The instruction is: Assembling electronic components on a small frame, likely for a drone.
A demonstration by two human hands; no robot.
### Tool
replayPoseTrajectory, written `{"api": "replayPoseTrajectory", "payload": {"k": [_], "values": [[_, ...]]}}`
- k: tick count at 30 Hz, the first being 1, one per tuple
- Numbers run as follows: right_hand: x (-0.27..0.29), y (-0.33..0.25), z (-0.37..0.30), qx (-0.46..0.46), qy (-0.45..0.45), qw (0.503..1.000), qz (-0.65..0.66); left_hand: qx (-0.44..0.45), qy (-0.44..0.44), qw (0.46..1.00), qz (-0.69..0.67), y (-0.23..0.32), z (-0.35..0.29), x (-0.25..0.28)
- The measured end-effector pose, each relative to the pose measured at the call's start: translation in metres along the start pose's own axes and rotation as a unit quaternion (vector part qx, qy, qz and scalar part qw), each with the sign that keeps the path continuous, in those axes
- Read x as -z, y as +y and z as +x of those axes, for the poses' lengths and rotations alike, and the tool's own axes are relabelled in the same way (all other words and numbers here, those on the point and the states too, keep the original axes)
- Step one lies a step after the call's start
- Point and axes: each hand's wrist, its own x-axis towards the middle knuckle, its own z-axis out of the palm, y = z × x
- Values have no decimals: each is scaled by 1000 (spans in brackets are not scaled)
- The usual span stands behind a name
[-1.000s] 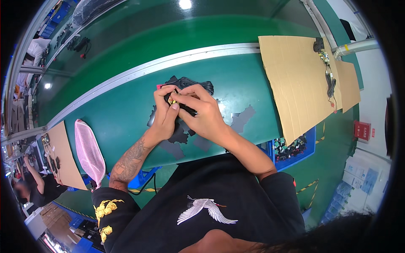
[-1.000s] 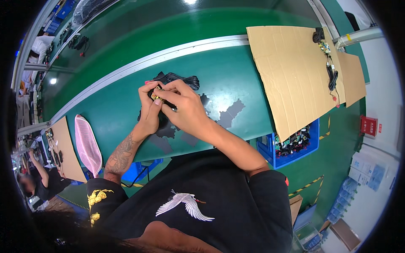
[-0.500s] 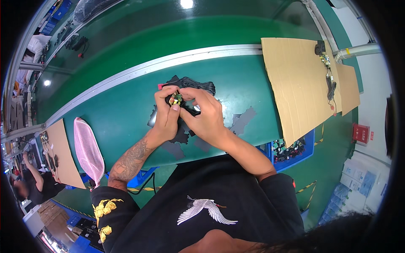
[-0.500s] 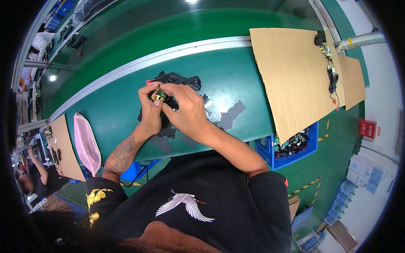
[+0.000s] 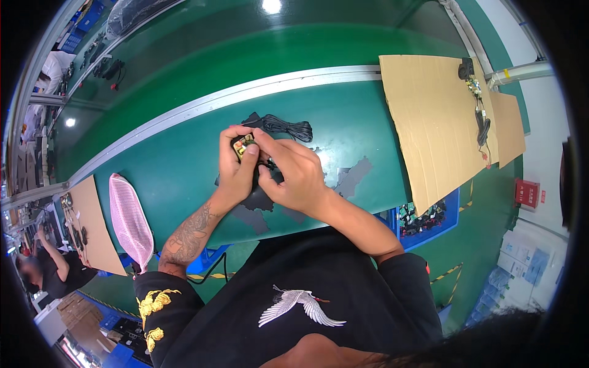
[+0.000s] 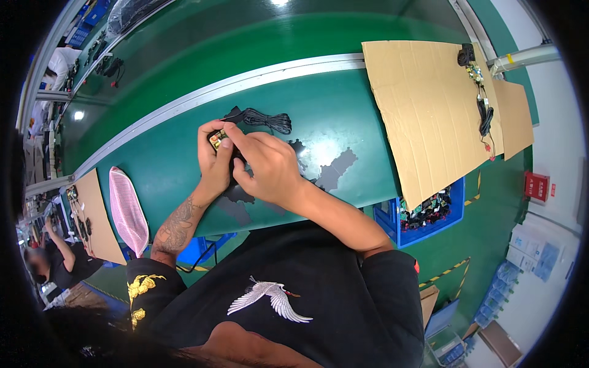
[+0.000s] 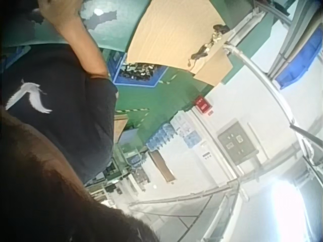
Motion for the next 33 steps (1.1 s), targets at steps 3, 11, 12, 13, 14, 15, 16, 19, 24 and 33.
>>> {"api": "replayPoseTrajectory", "payload": {"k": [3, 11, 12, 13, 14, 15, 16, 19, 24, 33], "values": [[1, -7, 5, -23, -16, 999, 20, 35, 32, 998, -37, 4, 2, 6], [11, -7, 8, 26, 58, 998, 22, 3, 77, 991, -112, 5, 33, 17], [12, -5, 8, 38, 72, 997, 16, 9, 79, 987, -140, 9, 35, 15], [13, -4, 7, 53, 88, 995, 19, 3, 77, 987, -142, 17, 38, 7], [16, -5, 7, 64, 108, 992, 19, 15, 77, 987, -140, 25, 48, -1], [19, -6, 7, 75, 128, 989, 18, 28, 77, 987, -138, 34, 59, -9], [22, -6, 7, 82, 140, 986, 21, 6, 75, 988, -133, 42, 77, -17], [27, -9, 4, 92, 138, 986, 16, -14, 104, 987, -119, 49, 160, -35], [33, -11, 6, 95, 134, 986, 8, -26, 173, 971, 165, -45, 325, 41], [70, -20, 2, 94, 72, 990, 72, 141, 243, 807, 520, -100, 413, 266]]}}
